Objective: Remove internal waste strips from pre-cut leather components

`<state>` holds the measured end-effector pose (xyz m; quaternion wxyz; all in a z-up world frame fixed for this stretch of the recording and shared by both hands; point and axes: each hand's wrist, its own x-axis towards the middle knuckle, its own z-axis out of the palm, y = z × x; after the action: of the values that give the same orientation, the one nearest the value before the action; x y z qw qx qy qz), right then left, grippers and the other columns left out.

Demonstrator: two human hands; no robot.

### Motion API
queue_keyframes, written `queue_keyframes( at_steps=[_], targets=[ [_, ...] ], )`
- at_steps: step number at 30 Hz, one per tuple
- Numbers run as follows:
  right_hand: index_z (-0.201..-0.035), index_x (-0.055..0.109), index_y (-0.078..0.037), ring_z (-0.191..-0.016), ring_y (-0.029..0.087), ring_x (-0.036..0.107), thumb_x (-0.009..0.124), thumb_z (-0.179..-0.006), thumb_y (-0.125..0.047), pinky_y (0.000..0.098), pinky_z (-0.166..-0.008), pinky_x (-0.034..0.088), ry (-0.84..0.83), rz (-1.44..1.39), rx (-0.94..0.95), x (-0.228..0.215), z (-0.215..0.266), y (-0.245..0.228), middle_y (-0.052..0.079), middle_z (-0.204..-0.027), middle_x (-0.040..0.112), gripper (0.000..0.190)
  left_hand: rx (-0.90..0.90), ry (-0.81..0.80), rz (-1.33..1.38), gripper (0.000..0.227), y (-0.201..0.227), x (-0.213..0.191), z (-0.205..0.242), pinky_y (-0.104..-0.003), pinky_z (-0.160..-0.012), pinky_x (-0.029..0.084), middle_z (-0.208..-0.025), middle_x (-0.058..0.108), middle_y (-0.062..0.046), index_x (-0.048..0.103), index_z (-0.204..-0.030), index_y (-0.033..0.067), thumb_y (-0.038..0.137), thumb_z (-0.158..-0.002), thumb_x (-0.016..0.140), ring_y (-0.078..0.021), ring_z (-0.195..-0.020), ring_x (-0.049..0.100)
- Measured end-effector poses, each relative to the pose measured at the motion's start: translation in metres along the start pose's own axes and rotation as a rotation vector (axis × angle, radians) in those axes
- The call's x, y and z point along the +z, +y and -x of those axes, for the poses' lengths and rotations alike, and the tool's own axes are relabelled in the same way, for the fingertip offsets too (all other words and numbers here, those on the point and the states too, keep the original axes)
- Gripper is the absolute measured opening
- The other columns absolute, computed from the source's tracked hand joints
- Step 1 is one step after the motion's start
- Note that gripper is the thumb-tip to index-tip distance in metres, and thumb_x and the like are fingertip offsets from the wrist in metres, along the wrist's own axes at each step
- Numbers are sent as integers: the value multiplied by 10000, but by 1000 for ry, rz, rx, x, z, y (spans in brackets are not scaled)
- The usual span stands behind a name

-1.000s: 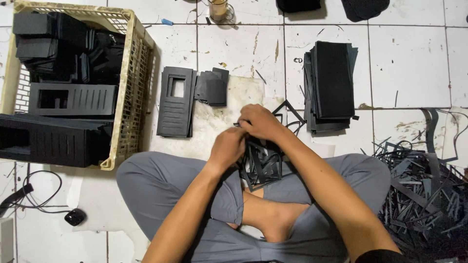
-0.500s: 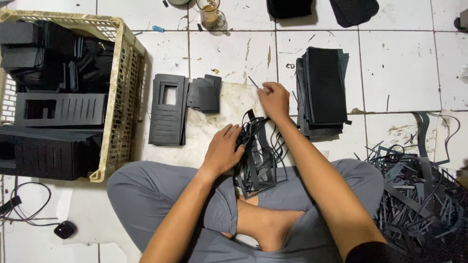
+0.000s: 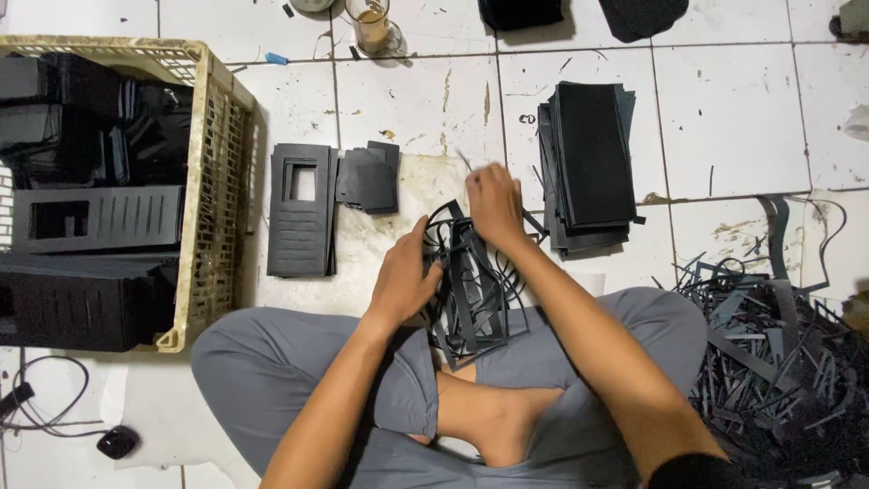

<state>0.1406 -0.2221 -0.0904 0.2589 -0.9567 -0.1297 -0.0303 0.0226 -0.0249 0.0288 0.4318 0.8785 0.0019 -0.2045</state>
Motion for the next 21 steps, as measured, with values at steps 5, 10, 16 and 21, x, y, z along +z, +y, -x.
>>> queue_keyframes(
  at_steps=[5, 10, 16, 21],
  targets=[
    [-954, 687, -51, -978, 388, 656, 653, -938, -120, 497, -847, 516, -221, -134, -123, -62, 48, -31, 150, -910, 659, 79, 49, 38, -51, 746, -6, 4, -2, -560, -1122, 382, -1351, 540, -331, 286, -1578, 19, 162, -915, 599, -497, -1338, 493],
    [-1017, 699, -62, -965, 382, 660, 607, -1000, -171, 475, -836, 526, -161, -165, 71, -52, 30, -10, 147, -933, 646, 144, 86, 18, -92, 718, -19, 14, -4, -525, -1128, 366, -1426, 525, -285, 303, -1564, 46, 175, -912, 573, -424, -1383, 464],
    [-1124, 699, -56, -972, 346, 685, 653, -973, -225, 456, -810, 557, -109, 19, 108, -37, -25, -10, 120, -976, 647, 231, 94, 24, -145, 638, -19, 14, -4, -560, -1114, 372, -1586, 341, -290, 391, -1519, 34, 182, -926, 578, -446, -1435, 367],
    [-966, 616, -93, -888, 326, 674, 546, -1003, -231, 467, -778, 479, -161, 291, 59, 3, -42, 14, 64, -884, 605, 159, 41, 21, -150, 670, -18, 11, -8, -565, -1114, 386, -1605, 302, -282, 403, -1497, 45, 207, -883, 616, -444, -1440, 354]
  ],
)
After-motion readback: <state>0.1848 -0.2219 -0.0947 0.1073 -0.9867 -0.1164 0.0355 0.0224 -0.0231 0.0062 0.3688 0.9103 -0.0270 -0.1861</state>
